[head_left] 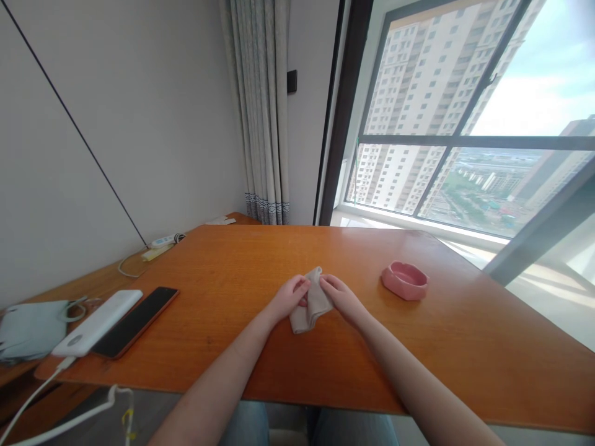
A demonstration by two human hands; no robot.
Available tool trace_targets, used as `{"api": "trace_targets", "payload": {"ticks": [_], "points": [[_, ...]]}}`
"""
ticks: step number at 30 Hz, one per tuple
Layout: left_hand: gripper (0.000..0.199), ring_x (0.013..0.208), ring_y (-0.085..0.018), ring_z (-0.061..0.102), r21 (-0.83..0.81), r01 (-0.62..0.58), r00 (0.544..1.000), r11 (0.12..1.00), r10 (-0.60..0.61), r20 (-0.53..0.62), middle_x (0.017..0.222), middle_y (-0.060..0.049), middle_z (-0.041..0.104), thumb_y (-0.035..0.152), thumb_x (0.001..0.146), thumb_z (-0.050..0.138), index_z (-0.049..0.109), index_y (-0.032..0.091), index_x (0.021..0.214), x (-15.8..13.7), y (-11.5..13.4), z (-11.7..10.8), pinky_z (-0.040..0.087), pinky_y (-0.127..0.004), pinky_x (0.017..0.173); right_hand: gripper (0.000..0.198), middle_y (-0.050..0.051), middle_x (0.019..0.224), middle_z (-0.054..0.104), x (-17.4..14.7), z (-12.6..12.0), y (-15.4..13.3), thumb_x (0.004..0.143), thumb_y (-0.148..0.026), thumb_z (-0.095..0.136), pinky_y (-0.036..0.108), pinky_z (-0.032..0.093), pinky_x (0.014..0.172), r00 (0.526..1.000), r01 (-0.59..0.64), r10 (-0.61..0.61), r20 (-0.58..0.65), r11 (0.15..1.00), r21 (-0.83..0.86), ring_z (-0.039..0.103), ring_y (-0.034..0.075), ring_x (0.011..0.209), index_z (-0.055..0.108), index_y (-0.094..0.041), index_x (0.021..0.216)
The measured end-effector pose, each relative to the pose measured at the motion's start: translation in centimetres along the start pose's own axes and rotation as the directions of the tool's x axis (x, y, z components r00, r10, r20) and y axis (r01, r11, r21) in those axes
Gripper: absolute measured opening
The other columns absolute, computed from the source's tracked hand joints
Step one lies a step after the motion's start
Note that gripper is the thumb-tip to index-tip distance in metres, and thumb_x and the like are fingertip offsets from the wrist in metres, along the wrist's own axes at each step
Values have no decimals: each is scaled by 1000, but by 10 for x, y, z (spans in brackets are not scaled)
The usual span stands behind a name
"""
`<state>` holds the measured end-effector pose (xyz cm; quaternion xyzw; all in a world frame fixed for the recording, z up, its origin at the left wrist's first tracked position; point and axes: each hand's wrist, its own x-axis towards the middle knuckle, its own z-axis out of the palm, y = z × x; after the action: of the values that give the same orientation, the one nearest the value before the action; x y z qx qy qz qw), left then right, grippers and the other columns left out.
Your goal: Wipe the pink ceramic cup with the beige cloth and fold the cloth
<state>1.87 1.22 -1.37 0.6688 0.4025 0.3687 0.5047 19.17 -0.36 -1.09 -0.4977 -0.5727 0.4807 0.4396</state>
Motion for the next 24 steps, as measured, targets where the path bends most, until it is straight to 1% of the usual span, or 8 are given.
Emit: {"api": "trace_targets", "payload": {"ticks": [2, 4, 7, 10, 13, 16, 20, 24], "points": [[36, 80, -16, 58, -33, 13, 1000, 999, -13, -24, 87, -4, 61, 52, 83, 47, 53, 17, 89, 0, 0, 1, 47, -27, 68, 38, 2, 83, 65, 0, 10, -8, 78, -57, 49, 31, 47, 74, 992, 47, -52, 116, 998, 44, 60, 19, 82, 59, -20, 84], [30, 83, -18, 58, 14, -1, 995, 1000, 2, -99, 87, -4, 62, 44, 79, 56, 56, 15, 88, 1, -1, -1, 46, -27, 73, 38, 2, 82, 65, 0, 15, -12, 75, -55, 54, 31, 46, 74, 986, 72, -79, 148, 996, 47, 60, 19, 80, 61, -19, 84], [19, 82, -18, 59, -50, 54, 987, 997, -60, -147, 87, -5, 64, 29, 76, 56, 58, 14, 88, 4, -3, -6, 46, -27, 73, 30, 1, 74, 62, -1, 8, -11, 71, -48, 58, 28, 44, 66, 998, 52, -52, 22, 999, 0, 57, 17, 72, 59, -19, 82], [23, 83, -19, 61, -154, 106, 965, 982, -139, -221, 91, -7, 66, 27, 82, 44, 56, 14, 98, 7, -1, -17, 47, -28, 72, 21, -3, 62, 53, -1, -18, -6, 70, -38, 53, 24, 37, 52, 990, -16, 8, -141, 998, -59, 50, 13, 57, 55, -21, 81], [27, 90, -19, 62, 146, 199, 938, 969, -145, -314, 98, -9, 67, 28, 87, 36, 54, 15, 103, 9, 0, -35, 47, -28, 75, 17, -6, 56, 44, -2, -51, 2, 69, -30, 46, 22, 30, 46, 970, -95, 56, -236, 983, -156, 42, 11, 49, 53, -21, 82], [19, 96, -24, 61, 455, 309, 921, 835, -143, -362, 102, -13, 66, 26, 83, 43, 55, 16, 93, 10, -6, -51, 45, -32, 80, 17, -8, 54, 39, -3, -76, 16, 69, -25, 45, 22, 27, 44, 956, -195, 97, -278, 916, -350, 37, 9, 44, 54, -20, 84], [13, 96, -27, 61, 545, 363, 920, 756, -200, -336, 101, -16, 66, 26, 79, 52, 56, 16, 87, 9, -20, -59, 44, -34, 79, 25, -4, 64, 52, -2, -85, 37, 72, -21, 46, 23, 36, 48, 953, -236, 104, -283, 842, -486, 46, 11, 48, 55, -20, 96], [17, 95, -25, 62, 602, 371, 926, 707, -227, -303, 104, -15, 66, 30, 79, 53, 56, 17, 89, 6, -24, -59, 44, -30, 76, 46, 6, 93, 64, -2, -79, 43, 70, -23, 56, 31, 46, 77, 963, -175, -5, -269, 748, -640, 62, 21, 85, 51, -19, 116]]}}
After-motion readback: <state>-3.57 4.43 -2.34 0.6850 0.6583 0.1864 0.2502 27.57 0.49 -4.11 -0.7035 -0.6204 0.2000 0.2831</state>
